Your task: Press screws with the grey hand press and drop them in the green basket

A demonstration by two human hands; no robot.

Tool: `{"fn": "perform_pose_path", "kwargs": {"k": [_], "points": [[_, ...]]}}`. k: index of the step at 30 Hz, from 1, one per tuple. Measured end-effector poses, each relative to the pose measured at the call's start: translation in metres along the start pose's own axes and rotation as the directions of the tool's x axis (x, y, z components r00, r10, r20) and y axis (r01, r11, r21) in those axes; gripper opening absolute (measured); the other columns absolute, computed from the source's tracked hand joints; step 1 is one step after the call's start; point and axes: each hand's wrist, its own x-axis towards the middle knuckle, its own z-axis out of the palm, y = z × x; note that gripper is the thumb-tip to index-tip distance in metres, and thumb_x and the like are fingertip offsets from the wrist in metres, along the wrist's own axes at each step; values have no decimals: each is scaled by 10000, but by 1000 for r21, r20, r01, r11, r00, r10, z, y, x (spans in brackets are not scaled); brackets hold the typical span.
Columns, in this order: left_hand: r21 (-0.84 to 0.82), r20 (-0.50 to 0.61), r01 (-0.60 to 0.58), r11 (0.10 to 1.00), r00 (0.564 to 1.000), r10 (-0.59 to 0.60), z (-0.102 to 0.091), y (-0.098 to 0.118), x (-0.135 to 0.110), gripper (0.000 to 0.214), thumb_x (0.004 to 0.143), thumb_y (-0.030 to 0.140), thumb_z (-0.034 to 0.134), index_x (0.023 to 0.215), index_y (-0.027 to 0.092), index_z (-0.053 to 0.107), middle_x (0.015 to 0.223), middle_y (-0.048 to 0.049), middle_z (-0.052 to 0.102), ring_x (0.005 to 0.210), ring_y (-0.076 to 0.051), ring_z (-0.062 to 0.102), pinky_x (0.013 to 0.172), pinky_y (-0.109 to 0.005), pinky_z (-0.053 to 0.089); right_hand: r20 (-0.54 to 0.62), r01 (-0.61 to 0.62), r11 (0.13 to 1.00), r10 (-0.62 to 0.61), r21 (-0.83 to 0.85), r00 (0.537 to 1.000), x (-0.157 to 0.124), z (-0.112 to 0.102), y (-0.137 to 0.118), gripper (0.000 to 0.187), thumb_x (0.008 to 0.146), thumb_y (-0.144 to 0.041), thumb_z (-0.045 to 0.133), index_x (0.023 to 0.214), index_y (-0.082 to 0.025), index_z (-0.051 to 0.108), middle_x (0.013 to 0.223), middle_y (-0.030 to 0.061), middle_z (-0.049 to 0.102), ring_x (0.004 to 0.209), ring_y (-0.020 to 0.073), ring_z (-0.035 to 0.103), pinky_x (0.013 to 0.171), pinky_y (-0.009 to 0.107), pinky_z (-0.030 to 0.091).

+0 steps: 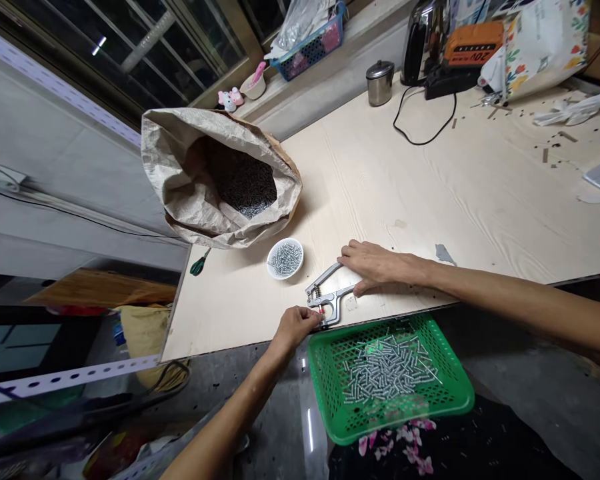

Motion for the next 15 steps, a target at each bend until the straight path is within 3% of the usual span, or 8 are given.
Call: {"fn": "perform_pose_path", "kwargs": {"k": [2, 4, 5, 7, 9, 11, 15], "points": [[234, -171, -153, 960, 966, 195, 3, 9, -7, 312, 795, 421, 580, 714, 129, 653, 737, -53, 596, 707, -195, 560, 628, -296, 425, 0, -13, 1000, 13, -5, 1000, -3, -2, -5, 408, 653, -430, 802, 886, -148, 621, 919, 94, 583, 876, 242, 462, 678, 329, 391], [419, -275, -311, 853, 852, 446, 9, 20, -8, 272, 827, 361, 588, 975, 141, 645, 1016, -110, 610, 960, -258, 557, 782, -365, 463, -1, -21, 1000, 21, 2, 1000, -5, -3, -10, 383, 670, -405, 799, 884, -140, 624, 915, 92, 583, 879, 236, 461, 689, 323, 393], [480, -265, -386, 788, 792, 549, 12, 26, -5, 342, 823, 341, 610, 1103, 145, 597, 1149, -135, 574, 1077, -280, 515, 858, -400, 455, 2, -31, 1000, 31, 5, 1000, -6, -3, -12, 385, 677, -404, 795, 892, -135, 624, 919, 95, 583, 885, 237, 462, 697, 323, 396], [541, -150, -515, 665, 718, 679, 15, 36, 8, 520, 805, 307, 652, 1265, 142, 476, 1302, -166, 491, 1198, -296, 437, 948, -440, 426, 9, -53, 998, 53, 14, 999, -10, -4, -15, 418, 684, -417, 788, 928, -122, 620, 935, 103, 582, 900, 241, 466, 721, 327, 403], [545, -2, -601, 585, 697, 718, 14, 44, 24, 613, 797, 296, 670, 1326, 148, 398, 1321, -166, 478, 1194, -286, 438, 967, -444, 422, 16, -81, 996, 80, 23, 997, -14, -6, -17, 483, 668, -422, 796, 984, -112, 605, 963, 109, 579, 910, 241, 472, 737, 329, 408], [547, 102, -631, 550, 702, 704, 9, 50, 38, 654, 781, 331, 692, 1332, 156, 386, 1254, -149, 519, 1124, -276, 475, 944, -436, 436, 20, -129, 992, 128, 16, 992, -19, -8, -18, 555, 636, -425, 814, 1032, -111, 586, 989, 111, 576, 907, 242, 480, 731, 332, 412], [575, 170, -620, 534, 729, 664, -1, 59, 48, 616, 739, 459, 712, 1232, 164, 492, 1110, -116, 564, 1013, -270, 504, 863, -412, 457, 1, -185, 982, 185, -50, 983, -26, -11, -18, 517, 626, -417, 821, 1000, -140, 595, 978, 102, 585, 885, 246, 496, 711, 342, 409]]}}
